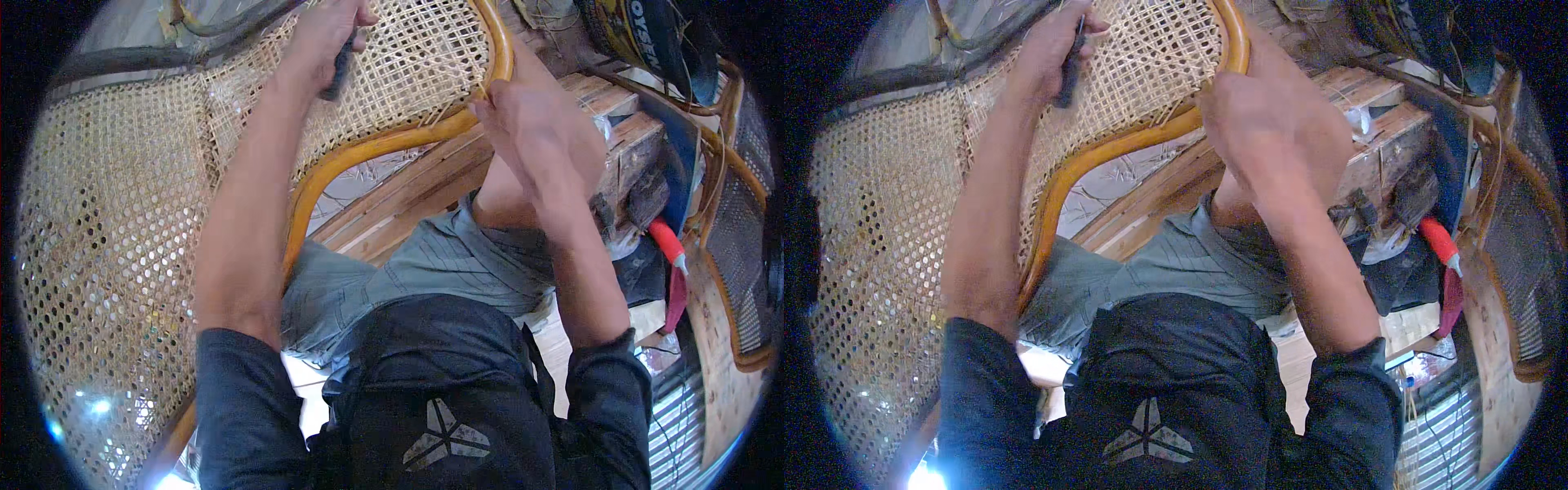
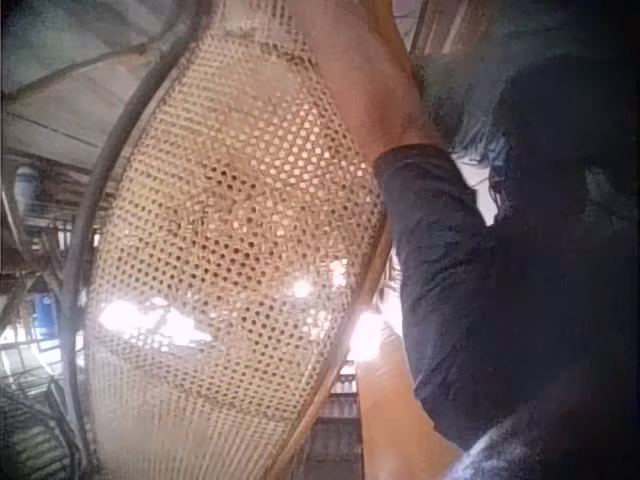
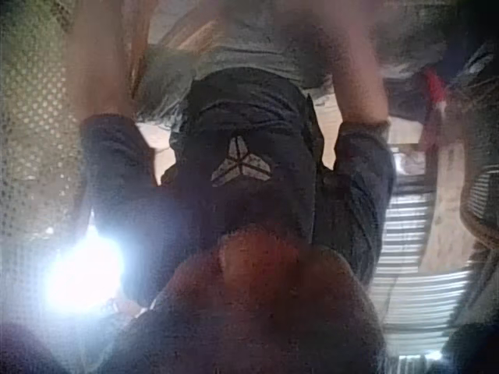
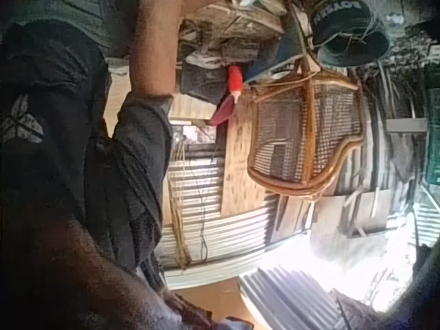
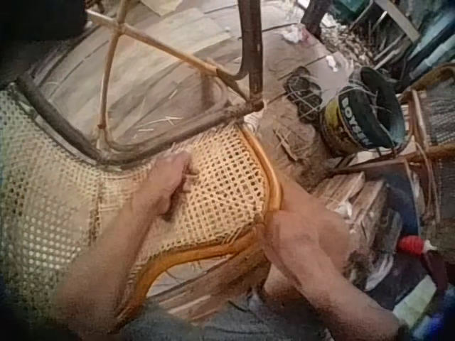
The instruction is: Repairing the cane webbing on a wooden chair seat using various hand tools.
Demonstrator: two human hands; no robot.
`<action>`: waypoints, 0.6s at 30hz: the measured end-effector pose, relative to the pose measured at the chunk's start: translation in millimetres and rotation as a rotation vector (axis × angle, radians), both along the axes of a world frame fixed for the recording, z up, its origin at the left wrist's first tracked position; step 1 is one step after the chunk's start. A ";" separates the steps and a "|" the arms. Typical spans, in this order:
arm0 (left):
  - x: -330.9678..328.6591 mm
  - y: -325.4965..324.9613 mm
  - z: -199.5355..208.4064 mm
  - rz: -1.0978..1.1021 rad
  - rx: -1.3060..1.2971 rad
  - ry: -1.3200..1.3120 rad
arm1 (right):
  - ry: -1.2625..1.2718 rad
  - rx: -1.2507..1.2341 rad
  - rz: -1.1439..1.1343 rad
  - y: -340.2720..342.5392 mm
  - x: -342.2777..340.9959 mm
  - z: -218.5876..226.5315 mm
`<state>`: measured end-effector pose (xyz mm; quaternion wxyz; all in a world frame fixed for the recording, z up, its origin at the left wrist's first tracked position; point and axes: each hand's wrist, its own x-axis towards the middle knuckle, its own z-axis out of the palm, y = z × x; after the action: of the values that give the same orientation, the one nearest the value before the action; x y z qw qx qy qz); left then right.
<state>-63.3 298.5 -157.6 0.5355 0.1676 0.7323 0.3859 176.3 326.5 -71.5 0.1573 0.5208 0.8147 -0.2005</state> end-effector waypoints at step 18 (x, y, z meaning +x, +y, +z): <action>51.7 2.4 -53.2 0.941 0.181 -0.646 | 0.111 -0.010 0.490 87.8 33.3 -50.2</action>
<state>-11.6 300.9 -210.8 0.4861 -0.2570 0.4916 0.6753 209.6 414.4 -121.7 0.1586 0.2953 0.9230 -0.1888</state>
